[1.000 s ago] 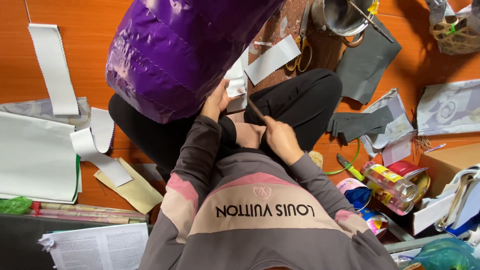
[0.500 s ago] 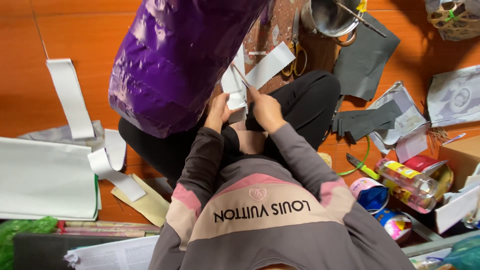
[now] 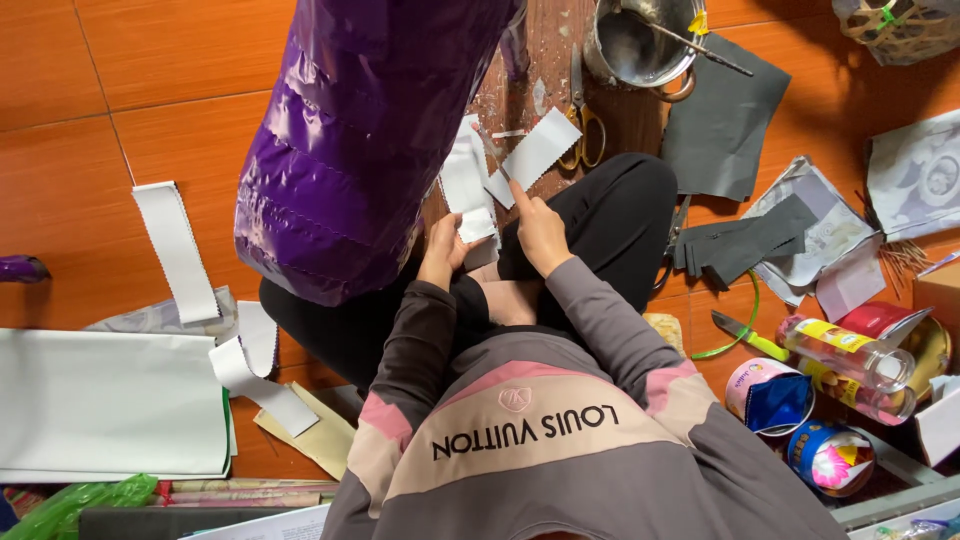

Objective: Applying purple paper strips to a giraffe sculpture frame using glue to create a paper mache surface

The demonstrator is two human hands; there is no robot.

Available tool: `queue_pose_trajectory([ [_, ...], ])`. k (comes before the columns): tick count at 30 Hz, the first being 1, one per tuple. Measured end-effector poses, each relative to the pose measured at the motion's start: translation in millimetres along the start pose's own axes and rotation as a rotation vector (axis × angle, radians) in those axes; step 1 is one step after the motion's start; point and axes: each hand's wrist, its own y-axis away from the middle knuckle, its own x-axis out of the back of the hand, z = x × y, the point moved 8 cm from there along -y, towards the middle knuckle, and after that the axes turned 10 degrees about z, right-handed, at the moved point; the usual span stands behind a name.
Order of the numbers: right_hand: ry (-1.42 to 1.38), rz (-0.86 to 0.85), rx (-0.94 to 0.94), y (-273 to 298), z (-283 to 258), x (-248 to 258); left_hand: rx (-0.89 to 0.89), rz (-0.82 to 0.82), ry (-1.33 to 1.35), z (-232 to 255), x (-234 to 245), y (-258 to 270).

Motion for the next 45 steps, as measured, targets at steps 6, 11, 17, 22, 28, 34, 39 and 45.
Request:
queue_pose_trajectory([
  [6, 0.039, 0.017, 0.121, 17.4, -12.5, 9.1, 0.008, 0.009, -0.024, -0.3, 4.2, -0.6],
  [11, 0.194, 0.293, 0.202, 3.5, -22.3, -0.5, 0.012, 0.014, 0.001, -4.6, 10.8, -18.6],
  [17, 0.205, 0.206, 0.127, 7.6, 2.7, -17.3, 0.015, -0.003, 0.003, -3.1, 6.2, -7.8],
  [22, 0.112, 0.231, 0.182, 0.4, -8.9, -14.5, -0.002, 0.000, 0.004, 2.1, -0.3, 1.3],
  [28, 0.130, 0.256, -0.007, -9.6, 27.8, 75.7, -0.031, -0.103, -0.010, 9.7, -11.0, 12.5],
  [34, 0.117, 0.386, -0.287, -58.4, 179.3, 119.3, -0.044, -0.404, 0.051, 21.3, -54.2, 34.9],
  [39, 0.186, 0.256, 0.087, -81.6, 31.8, 213.9, -0.094, -0.461, 0.031, 29.7, -93.9, 100.9],
  [45, -0.718, 0.265, 0.596, -57.1, -44.9, 196.2, -0.157, -0.482, -0.198, 36.3, -113.0, 149.7],
])
